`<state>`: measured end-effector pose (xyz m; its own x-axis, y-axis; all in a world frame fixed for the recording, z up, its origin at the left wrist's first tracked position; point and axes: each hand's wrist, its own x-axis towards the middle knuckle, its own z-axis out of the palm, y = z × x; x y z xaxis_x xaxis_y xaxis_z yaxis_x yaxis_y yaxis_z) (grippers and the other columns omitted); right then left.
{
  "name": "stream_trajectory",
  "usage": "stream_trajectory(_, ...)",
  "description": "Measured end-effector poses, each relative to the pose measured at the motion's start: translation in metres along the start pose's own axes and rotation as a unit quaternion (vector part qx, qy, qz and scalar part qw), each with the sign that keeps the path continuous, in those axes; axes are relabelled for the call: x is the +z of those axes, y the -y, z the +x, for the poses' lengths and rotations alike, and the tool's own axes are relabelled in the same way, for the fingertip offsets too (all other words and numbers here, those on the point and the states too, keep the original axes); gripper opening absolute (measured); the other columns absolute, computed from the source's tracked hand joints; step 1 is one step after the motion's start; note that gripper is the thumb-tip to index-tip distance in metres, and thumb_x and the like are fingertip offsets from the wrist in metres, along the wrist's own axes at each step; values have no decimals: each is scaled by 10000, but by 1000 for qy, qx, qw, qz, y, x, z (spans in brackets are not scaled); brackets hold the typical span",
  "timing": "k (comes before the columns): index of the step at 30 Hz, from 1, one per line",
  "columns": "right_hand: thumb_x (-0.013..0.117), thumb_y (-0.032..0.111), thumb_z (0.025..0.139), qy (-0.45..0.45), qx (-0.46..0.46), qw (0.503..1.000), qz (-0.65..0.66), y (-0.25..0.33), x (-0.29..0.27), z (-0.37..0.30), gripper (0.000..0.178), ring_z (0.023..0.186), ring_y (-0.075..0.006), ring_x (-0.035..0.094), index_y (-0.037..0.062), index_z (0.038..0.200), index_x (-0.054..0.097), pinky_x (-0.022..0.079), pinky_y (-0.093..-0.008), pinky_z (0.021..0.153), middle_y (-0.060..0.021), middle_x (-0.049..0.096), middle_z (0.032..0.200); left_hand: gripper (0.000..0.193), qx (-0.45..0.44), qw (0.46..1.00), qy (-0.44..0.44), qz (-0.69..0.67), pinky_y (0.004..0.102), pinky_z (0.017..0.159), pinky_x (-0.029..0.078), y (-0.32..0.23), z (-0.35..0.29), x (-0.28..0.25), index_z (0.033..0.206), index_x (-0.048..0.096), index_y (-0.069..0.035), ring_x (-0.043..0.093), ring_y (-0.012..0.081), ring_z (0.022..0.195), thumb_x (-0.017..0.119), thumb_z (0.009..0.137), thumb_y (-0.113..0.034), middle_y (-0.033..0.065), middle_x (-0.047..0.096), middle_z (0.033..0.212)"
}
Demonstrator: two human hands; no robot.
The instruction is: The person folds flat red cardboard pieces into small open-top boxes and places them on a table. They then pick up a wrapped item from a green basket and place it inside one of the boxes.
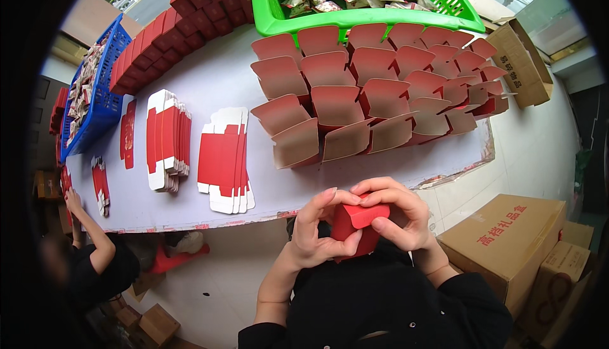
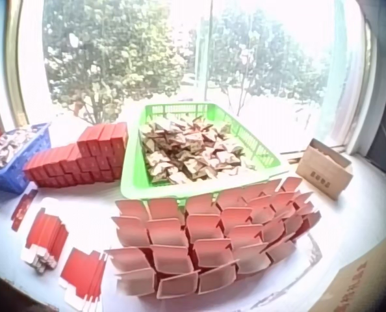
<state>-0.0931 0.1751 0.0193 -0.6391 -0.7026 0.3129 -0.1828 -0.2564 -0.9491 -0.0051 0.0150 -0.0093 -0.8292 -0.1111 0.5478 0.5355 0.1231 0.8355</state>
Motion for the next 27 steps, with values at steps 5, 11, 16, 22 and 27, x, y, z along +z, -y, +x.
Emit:
stream_trajectory(5,578,-42,861,-14,84,993,87,3,-2,-3,254,1095,-262,592,-52,1113,603,461,-361,951,-213,599,1185,876,-20,1000,21,-12,280,653,556,2,-4,-4,1404,277,-73,643,225,891,775,687,1,180,568,1177)
stream_trajectory(11,566,-45,880,-47,152,971,180,8,-3,-5,206,1088,-253,596,-67,1083,600,473,-372,942,-224,599,1189,903,2,999,50,20,262,626,547,5,-3,-6,1395,234,-61,645,212,827,782,677,-35,199,564,1152)
stream_trajectory(16,612,-26,842,-14,108,987,122,4,-7,-4,238,1071,-278,610,-50,1078,600,479,-373,923,-236,604,1172,598,-5,995,25,94,314,729,551,-7,4,-4,1217,503,-35,627,246,928,761,678,-41,142,573,1148)
stream_trajectory(22,718,84,766,79,-46,980,-176,12,-12,12,316,1014,-329,572,-23,1029,582,475,-401,852,-190,596,1194,526,-1,990,36,139,308,709,542,-6,5,-5,1144,589,-67,621,202,769,754,646,-25,116,502,1170)
stream_trajectory(27,760,106,706,183,54,958,-212,18,-35,6,467,911,-283,528,11,1124,573,443,-377,816,-111,583,1012,482,-80,970,154,168,282,630,517,-17,7,-1,1126,612,-51,568,139,622,791,680,-92,171,407,1276)
